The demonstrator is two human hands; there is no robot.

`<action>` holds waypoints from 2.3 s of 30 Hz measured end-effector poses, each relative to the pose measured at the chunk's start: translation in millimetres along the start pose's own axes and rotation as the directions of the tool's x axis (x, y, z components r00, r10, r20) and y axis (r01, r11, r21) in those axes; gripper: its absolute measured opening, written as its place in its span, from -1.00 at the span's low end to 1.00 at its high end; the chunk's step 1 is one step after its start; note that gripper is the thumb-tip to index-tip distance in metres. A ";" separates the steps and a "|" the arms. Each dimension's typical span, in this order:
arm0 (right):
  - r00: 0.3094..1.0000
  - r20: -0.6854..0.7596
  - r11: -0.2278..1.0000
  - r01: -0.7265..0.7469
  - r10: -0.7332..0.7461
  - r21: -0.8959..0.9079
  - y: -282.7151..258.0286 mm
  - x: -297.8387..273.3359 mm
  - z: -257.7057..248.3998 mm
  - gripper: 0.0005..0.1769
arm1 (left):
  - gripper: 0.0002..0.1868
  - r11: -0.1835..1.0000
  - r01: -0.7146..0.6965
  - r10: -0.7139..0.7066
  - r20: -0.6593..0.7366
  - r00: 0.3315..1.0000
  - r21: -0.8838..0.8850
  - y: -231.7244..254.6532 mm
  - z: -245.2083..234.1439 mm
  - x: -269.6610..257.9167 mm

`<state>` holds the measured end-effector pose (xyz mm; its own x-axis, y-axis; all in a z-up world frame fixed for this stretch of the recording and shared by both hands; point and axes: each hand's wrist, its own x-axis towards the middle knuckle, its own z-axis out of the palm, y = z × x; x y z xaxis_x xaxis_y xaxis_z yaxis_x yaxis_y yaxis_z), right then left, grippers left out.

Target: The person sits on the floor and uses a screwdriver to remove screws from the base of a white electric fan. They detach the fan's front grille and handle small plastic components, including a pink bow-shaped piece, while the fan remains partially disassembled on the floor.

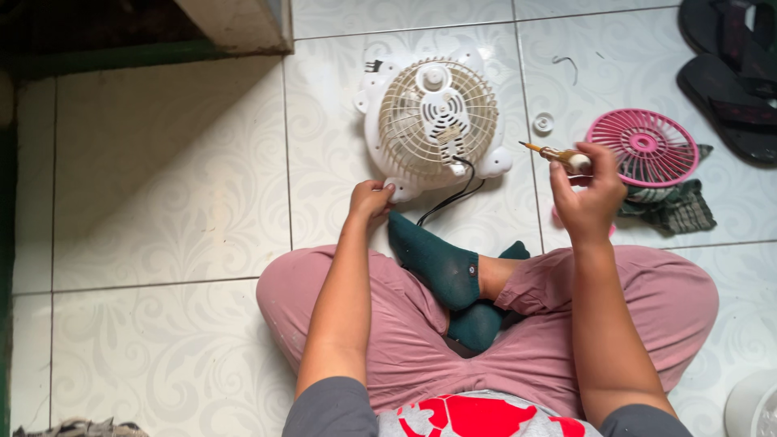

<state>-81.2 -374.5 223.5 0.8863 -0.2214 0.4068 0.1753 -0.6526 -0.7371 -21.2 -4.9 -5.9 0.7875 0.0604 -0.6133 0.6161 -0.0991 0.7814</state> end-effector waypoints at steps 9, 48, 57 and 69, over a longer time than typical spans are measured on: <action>0.902 0.316 0.942 0.220 -0.296 0.254 -104.8 -27.2 79.2 -0.48 | -0.58 1.000 0.022 -0.022 -0.005 1.000 0.008 3.0 11.2 -5.5; 0.752 0.550 0.876 0.477 -0.364 -0.073 -141.6 8.9 149.3 -0.57 | -0.75 0.696 -0.618 0.661 0.010 0.750 0.366 121.6 -2.7 -132.4; 0.695 0.600 0.915 0.244 -0.395 0.320 -121.8 15.9 120.1 -0.58 | -0.66 0.815 -0.567 0.577 0.242 0.780 -0.118 122.4 -6.7 -130.1; 0.656 0.439 0.789 0.533 -0.614 0.307 -144.8 19.3 112.9 -0.55 | -0.64 0.806 -0.575 0.592 0.208 0.779 -0.143 112.0 -10.4 -121.5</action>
<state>-41.1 -202.4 277.1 0.6620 0.5738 0.4821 0.7419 -0.4105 -0.5302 -47.7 -13.0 157.4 0.9751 -0.2185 -0.0390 0.0460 0.0271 0.9986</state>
